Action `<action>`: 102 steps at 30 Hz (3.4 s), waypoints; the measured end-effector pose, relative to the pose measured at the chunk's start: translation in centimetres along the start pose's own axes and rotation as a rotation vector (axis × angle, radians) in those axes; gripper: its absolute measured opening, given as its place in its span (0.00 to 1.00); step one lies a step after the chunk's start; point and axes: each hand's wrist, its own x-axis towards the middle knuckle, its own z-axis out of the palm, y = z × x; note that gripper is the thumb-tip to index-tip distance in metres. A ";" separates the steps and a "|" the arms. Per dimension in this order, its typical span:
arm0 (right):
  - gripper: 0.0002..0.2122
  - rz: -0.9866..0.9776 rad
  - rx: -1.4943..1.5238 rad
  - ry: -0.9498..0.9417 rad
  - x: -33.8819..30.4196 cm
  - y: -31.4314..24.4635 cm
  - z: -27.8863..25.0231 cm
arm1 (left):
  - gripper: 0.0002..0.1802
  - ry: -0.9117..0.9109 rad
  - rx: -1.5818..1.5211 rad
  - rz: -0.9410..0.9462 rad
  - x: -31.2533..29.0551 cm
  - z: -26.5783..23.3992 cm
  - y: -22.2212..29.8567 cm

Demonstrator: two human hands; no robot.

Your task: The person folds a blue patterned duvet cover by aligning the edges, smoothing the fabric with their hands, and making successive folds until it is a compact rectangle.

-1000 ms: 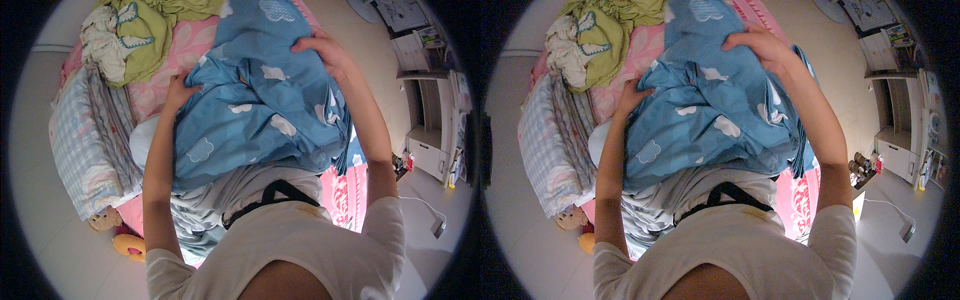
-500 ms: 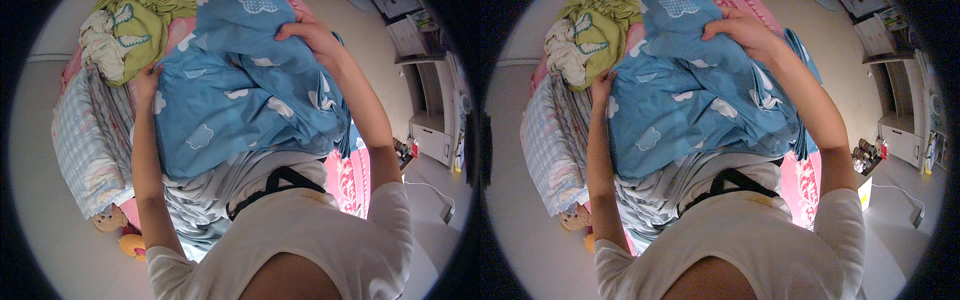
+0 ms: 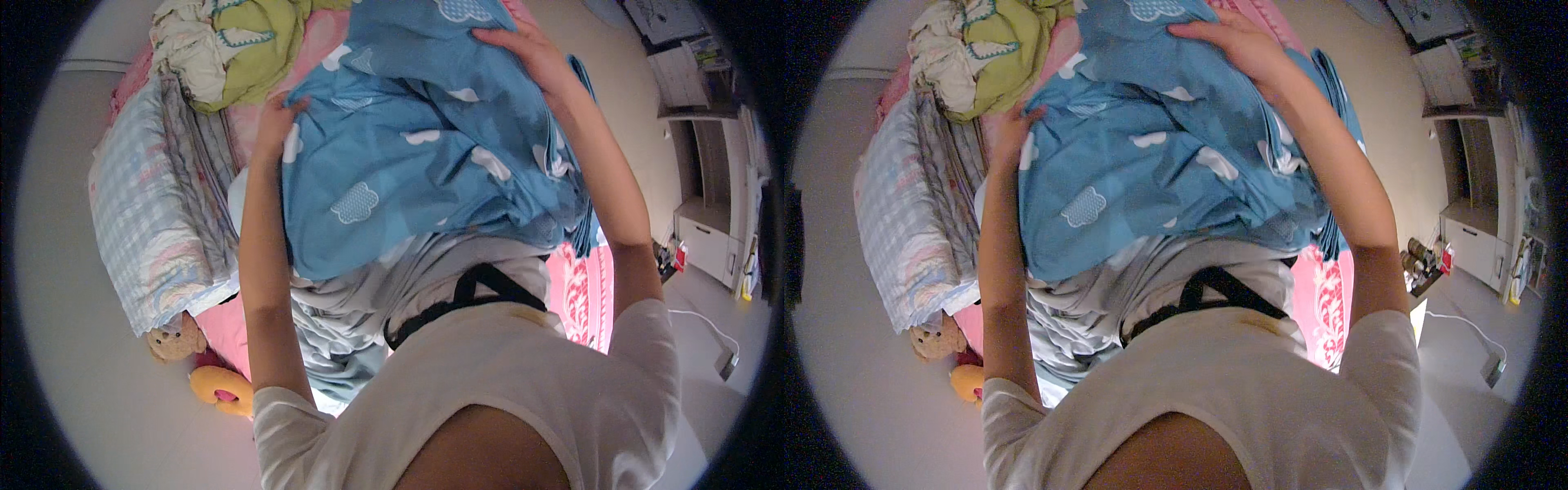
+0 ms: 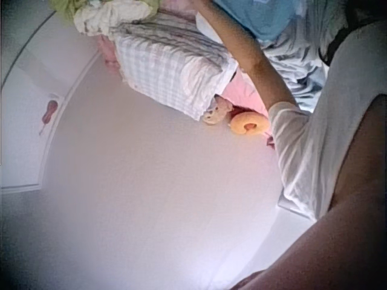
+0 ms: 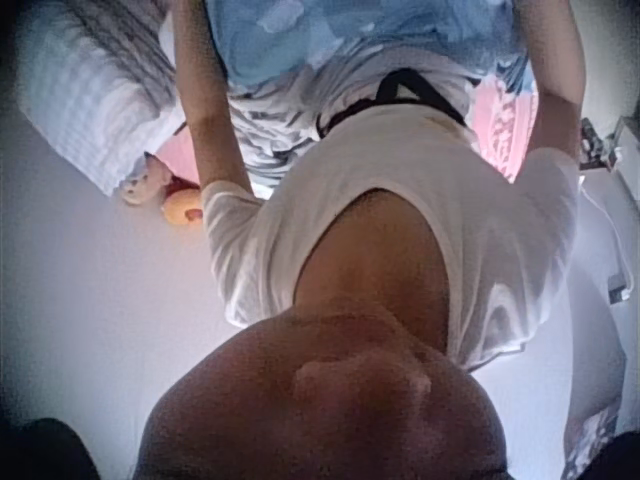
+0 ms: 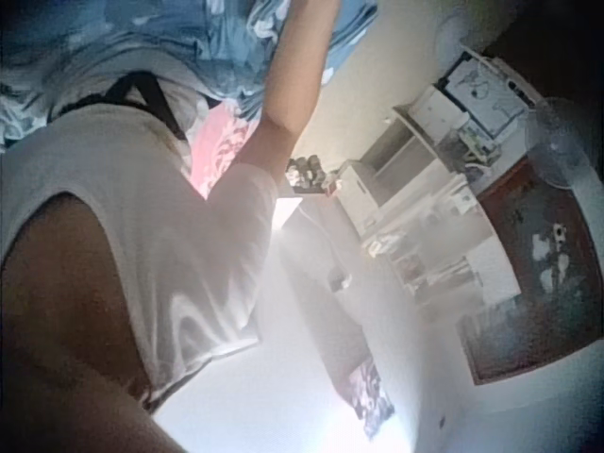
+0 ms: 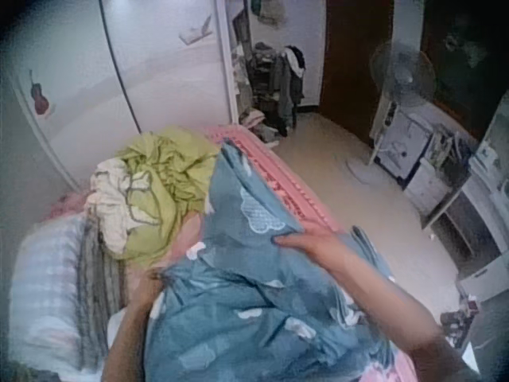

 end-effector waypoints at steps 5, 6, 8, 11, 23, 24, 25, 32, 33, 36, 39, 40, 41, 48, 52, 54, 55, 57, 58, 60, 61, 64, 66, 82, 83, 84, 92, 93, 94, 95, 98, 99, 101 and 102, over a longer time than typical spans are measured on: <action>0.14 -0.229 -0.128 -0.048 -2.8 -2.9 1.7 | 0.13 0.112 -0.532 -0.352 3.4 -4.1 5.0; 0.14 -0.267 -0.179 -0.146 -3.2 -3.4 2.4 | 0.12 0.134 -0.554 -0.383 5.2 -5.2 3.2; 0.14 -0.333 -0.340 -0.338 -3.7 -2.5 3.2 | 0.12 0.156 -0.537 -0.303 6.0 -3.2 2.2; 0.16 -0.577 -0.618 -0.401 -3.9 2.4 7.2 | 0.14 0.014 -0.778 -0.281 6.0 0.7 -0.1; 0.17 -0.635 -0.965 -0.558 -6.7 15.2 12.4 | 0.21 -0.097 -0.483 -0.413 -10.2 -2.7 2.5; 0.17 -0.634 -0.957 -0.574 -6.6 15.1 12.5 | 0.21 -0.095 -0.477 -0.425 -10.4 -2.8 2.6; 0.17 -0.637 -0.953 -0.573 -6.6 15.1 12.5 | 0.21 -0.129 -0.422 -0.362 -10.2 -2.8 2.1; 0.16 -0.698 -0.991 -0.540 -7.1 14.6 12.6 | 0.17 -0.256 -0.243 0.000 -10.2 -2.6 0.7; 0.16 -0.714 -0.989 -0.546 -7.1 14.3 12.7 | 0.16 -0.292 -0.223 0.093 -10.1 -3.0 -0.8; 0.17 -0.784 -0.937 -0.481 -7.5 12.4 13.1 | 0.14 -0.094 -0.616 -0.126 -13.5 -4.7 4.1; 0.21 -0.768 -0.982 -0.560 -7.9 9.6 14.1 | 0.14 0.218 -0.536 -0.235 -16.2 -5.4 3.1; 0.22 -0.742 -1.008 -0.549 -8.0 10.1 14.2 | 0.15 0.304 -0.424 -0.220 -17.1 -5.3 3.1; 0.23 -0.717 -1.035 -0.540 -8.2 11.2 14.3 | 0.16 0.389 -0.312 -0.208 -18.1 -5.0 3.2; 0.20 -0.480 -1.019 -0.648 -8.9 13.4 15.3 | 0.27 0.376 -0.369 -0.242 -27.7 -0.6 2.7; 0.18 -0.424 -1.000 -0.656 -8.7 11.7 16.4 | 0.27 0.296 -0.267 -0.151 -27.9 -0.5 1.4; 0.16 -0.447 -0.946 -0.608 -8.7 11.9 16.9 | 0.27 0.323 -0.285 -0.119 -26.9 -0.7 2.3; 0.15 -0.454 -0.922 -0.575 -8.8 12.1 17.1 | 0.28 0.328 -0.296 -0.100 -26.6 -0.9 2.7; 0.14 -0.427 -0.869 -0.559 -9.0 12.4 17.1 | 0.28 0.338 -0.385 -0.182 -26.5 -1.5 2.4; 0.13 -0.411 -0.846 -0.547 -9.0 12.5 17.0 | 0.28 0.375 -0.399 -0.147 -26.1 -1.7 1.9; 0.12 -0.346 -0.839 -0.559 -8.9 12.5 17.0 | 0.23 0.453 -0.499 -0.083 -24.9 -1.6 2.2; 0.11 -0.312 -0.834 -0.567 -8.9 12.6 17.0 | 0.22 0.449 -0.440 -0.102 -24.6 -1.5 1.8; 0.11 -0.312 -0.821 -0.547 -8.8 12.8 16.7 | 0.20 0.336 -0.171 -0.124 -23.4 -2.0 1.5; 0.11 -0.334 -0.830 -0.537 -8.5 13.4 16.3 | 0.19 0.134 0.134 -0.097 -22.7 -4.2 2.9; 0.10 -0.257 -0.746 -0.474 -8.6 12.1 15.8 | 0.17 -0.049 0.502 0.390 -17.8 -8.2 7.2; 0.10 -0.272 -0.736 -0.472 -8.7 11.3 15.7 | 0.16 -0.037 0.477 0.318 -18.7 -8.9 7.5; 0.10 -0.284 -0.722 -0.469 -8.7 11.0 15.7 | 0.16 -0.046 0.391 0.317 -19.4 -8.8 7.2; 0.11 -0.374 -0.971 -0.495 -8.5 11.8 16.0 | 0.16 0.075 0.063 0.067 -22.9 -7.0 4.1; 0.10 -0.405 -0.997 -0.479 -8.3 12.1 16.4 | 0.16 0.058 0.118 0.095 -22.7 -6.9 4.1; 0.10 -0.429 -1.012 -0.478 -8.3 12.4 16.5 | 0.13 0.096 0.218 0.076 -22.8 -6.9 3.8; 0.10 -0.452 -1.027 -0.475 -8.2 12.7 16.5 | 0.13 0.219 0.161 0.070 -23.2 -6.8 3.3; 0.10 -0.501 -0.922 -0.375 -8.6 12.1 16.4 | 0.09 0.517 -0.002 0.050 -23.9 -6.4 1.8; 0.11 -0.505 -0.861 -0.328 -9.2 11.7 16.3 | 0.09 0.525 0.016 0.082 -23.9 -6.2 1.7; 0.11 -0.514 -0.908 -0.370 -10.2 10.9 16.0 | 0.08 0.539 0.053 0.149 -23.7 -5.8 1.6; 0.11 -0.522 -0.931 -0.386 -10.4 10.7 15.8 | 0.09 0.547 0.029 0.158 -23.5 -5.6 1.9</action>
